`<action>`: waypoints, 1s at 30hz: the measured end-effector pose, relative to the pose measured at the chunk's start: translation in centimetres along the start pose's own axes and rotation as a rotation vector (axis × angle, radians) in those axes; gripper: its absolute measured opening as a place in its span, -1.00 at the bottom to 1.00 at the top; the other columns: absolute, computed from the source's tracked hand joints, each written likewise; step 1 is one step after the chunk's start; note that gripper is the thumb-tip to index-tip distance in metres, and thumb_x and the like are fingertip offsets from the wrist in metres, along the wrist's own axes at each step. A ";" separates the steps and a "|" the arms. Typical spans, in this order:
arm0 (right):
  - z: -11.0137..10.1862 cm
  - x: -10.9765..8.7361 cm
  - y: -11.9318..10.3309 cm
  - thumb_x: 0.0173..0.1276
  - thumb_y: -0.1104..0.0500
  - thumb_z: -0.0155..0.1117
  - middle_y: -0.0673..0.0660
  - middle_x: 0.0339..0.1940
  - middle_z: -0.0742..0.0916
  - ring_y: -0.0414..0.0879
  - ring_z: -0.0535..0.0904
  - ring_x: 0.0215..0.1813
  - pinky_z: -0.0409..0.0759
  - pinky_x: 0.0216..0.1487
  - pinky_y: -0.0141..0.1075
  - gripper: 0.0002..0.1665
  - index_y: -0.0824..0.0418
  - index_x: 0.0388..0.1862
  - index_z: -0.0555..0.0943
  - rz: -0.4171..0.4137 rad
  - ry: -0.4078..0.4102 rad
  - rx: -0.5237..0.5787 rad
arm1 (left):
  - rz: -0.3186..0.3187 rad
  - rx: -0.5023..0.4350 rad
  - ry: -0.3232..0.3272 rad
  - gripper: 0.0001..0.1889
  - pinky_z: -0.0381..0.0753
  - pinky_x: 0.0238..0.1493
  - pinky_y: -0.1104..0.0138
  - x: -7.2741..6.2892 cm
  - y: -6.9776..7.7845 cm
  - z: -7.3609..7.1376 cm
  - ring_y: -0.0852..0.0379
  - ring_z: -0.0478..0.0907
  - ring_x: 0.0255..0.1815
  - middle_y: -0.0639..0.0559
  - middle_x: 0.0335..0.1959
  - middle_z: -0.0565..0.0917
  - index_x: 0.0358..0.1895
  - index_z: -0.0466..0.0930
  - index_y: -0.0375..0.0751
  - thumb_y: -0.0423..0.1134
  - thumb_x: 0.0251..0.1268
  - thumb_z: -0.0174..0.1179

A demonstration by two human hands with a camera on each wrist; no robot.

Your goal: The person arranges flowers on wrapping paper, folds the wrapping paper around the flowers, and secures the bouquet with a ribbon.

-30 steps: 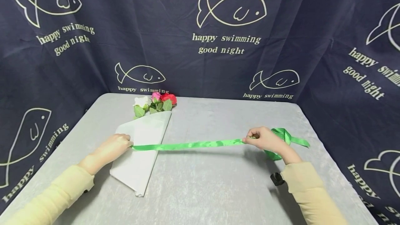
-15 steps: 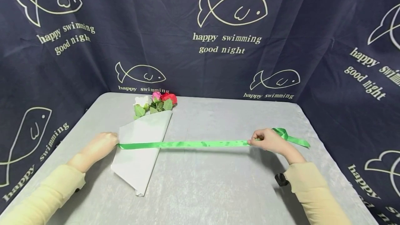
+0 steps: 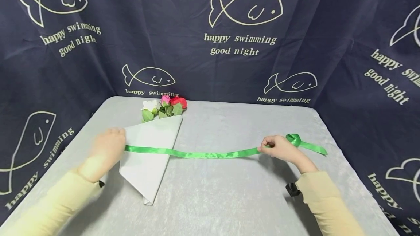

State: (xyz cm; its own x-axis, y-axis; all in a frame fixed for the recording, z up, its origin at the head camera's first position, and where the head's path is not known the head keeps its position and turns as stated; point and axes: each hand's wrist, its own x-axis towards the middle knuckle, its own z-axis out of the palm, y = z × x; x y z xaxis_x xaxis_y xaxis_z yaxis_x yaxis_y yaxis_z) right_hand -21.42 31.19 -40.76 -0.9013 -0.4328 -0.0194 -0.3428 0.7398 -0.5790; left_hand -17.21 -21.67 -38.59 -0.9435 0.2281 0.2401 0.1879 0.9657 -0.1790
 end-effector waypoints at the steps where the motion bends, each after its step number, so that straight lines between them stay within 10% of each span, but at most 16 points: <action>1: 0.0 0.0 0.0 0.30 0.05 0.26 -0.08 -0.67 0.51 -0.27 0.37 -0.62 0.34 -0.55 -0.39 -0.83 0.06 -0.45 0.55 0.000 0.001 0.001 | 0.060 -0.014 0.024 -0.84 0.52 -0.34 0.01 0.2 0.9 -0.3 -0.21 0.50 -0.29 -0.31 -0.35 0.54 -0.26 0.49 -0.44 -0.46 0.07 0.18; 4: 0.0 -0.1 -0.1 0.30 0.05 0.26 -0.06 -0.66 0.53 -0.27 0.36 -0.62 0.34 -0.57 -0.39 -0.81 0.10 -0.45 0.56 0.008 -0.004 0.019 | 0.306 -0.121 -0.031 -0.55 0.51 0.00 -0.06 0.6 3.5 -0.6 -0.23 0.47 0.06 -0.32 0.02 0.53 0.07 0.45 -0.42 -0.32 0.10 0.27; 7: 0.1 -0.2 -0.1 0.30 0.05 0.26 -0.04 -0.64 0.55 -0.27 0.38 -0.61 0.35 -0.57 -0.39 -0.80 0.13 -0.44 0.57 0.011 -0.006 0.026 | 0.470 -0.243 -0.234 -0.35 0.28 0.25 -0.17 0.3 5.4 -0.2 -0.27 0.23 0.36 -0.28 0.35 0.30 0.34 0.30 -0.24 -0.12 0.19 0.24; 12: 0.3 -0.1 0.0 0.31 0.03 0.26 -0.10 -0.66 0.51 -0.27 0.37 -0.62 0.34 -0.58 -0.39 -0.80 0.09 -0.44 0.56 0.008 0.003 0.017 | 0.457 -0.271 -0.418 -0.36 0.19 0.26 -0.23 -0.5 6.6 0.4 -0.28 0.08 0.44 -0.18 0.46 0.13 0.39 0.27 -0.02 -0.03 0.25 0.19; 21: 0.3 -0.5 0.5 0.29 0.07 0.28 -0.14 -0.71 0.46 -0.31 0.28 -0.65 0.30 -0.61 -0.40 -0.84 0.05 -0.46 0.55 -0.027 0.046 0.002 | 0.401 -0.313 -0.422 -0.44 0.44 0.15 -0.07 -0.4 5.9 0.4 -0.30 0.34 0.28 -0.35 0.38 0.24 0.26 0.42 -0.22 -0.11 0.20 0.26; 30: 0.3 -0.5 0.3 0.29 0.07 0.28 -0.14 -0.71 0.47 -0.30 0.30 -0.64 0.31 -0.59 -0.40 -0.84 0.05 -0.46 0.55 -0.027 0.053 0.000 | 0.447 -0.266 -0.216 -0.71 0.61 -0.40 0.19 0.8 6.2 1.4 -0.02 0.56 -0.44 -0.16 -0.30 0.53 -0.12 0.50 -0.34 -0.30 0.14 0.30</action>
State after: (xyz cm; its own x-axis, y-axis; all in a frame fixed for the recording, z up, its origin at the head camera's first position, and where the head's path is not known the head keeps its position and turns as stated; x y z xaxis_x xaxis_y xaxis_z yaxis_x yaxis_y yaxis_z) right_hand -20.96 31.50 -41.15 -0.9044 -0.4248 0.0396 -0.3673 0.7280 -0.5789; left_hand -17.20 -15.65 -40.80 -0.7853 0.6191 -0.0099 0.6185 0.7850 0.0347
